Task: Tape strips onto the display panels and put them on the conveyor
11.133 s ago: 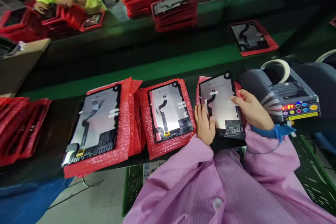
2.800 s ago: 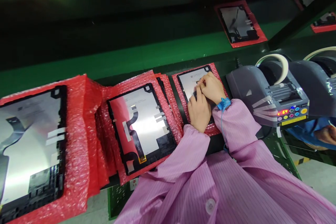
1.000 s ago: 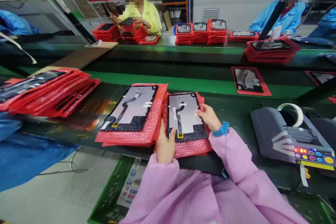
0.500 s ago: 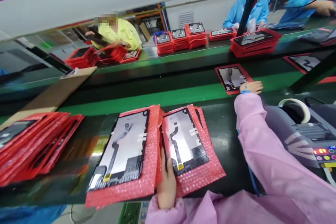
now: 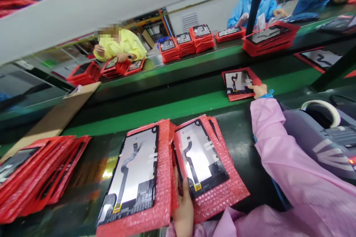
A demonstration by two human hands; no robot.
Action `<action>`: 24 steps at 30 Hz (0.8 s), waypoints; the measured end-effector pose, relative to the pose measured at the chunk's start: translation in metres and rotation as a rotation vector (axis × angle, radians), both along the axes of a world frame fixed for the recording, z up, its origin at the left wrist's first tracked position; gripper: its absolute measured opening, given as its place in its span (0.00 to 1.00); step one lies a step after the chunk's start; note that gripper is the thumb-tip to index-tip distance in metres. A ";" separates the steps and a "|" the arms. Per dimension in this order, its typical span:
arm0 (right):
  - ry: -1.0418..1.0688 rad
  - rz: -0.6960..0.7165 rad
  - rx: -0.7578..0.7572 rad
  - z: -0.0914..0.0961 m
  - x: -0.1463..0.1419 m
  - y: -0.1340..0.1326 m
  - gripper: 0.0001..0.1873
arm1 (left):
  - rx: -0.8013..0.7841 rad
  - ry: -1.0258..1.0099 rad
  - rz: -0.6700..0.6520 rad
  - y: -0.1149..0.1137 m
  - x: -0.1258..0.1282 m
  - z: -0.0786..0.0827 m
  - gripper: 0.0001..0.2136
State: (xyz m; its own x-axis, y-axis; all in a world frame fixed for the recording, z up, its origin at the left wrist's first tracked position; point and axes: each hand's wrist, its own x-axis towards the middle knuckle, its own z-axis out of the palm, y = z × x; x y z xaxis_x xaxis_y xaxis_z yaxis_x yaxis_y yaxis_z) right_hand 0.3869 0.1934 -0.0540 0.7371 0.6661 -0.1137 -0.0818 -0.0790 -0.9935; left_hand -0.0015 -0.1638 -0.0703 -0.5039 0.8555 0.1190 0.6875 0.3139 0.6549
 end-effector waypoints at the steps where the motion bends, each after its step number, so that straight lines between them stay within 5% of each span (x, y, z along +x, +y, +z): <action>1: 0.051 -0.006 0.013 0.000 -0.007 -0.001 0.10 | 0.014 -0.006 -0.012 0.000 0.000 0.001 0.25; 6: 0.207 0.000 0.164 0.011 -0.034 -0.054 0.16 | 0.060 -0.017 -0.122 -0.013 0.015 0.012 0.24; 10: 0.345 0.128 0.332 0.012 -0.052 -0.161 0.21 | 0.130 -0.015 -0.428 -0.024 0.055 0.036 0.20; 13: 0.363 0.165 0.284 0.000 -0.063 -0.251 0.24 | 0.243 -0.011 -0.651 -0.022 0.090 0.046 0.20; 17: 0.330 0.057 0.149 -0.026 -0.067 -0.332 0.26 | 0.270 0.150 -0.918 -0.013 0.135 0.032 0.19; 21: 0.256 -0.021 0.075 -0.044 -0.057 -0.357 0.25 | 0.079 0.412 -0.984 -0.009 0.171 0.005 0.21; 24: 0.075 0.112 -0.034 -0.044 -0.047 -0.368 0.23 | -0.008 0.531 -0.939 -0.010 0.187 -0.009 0.21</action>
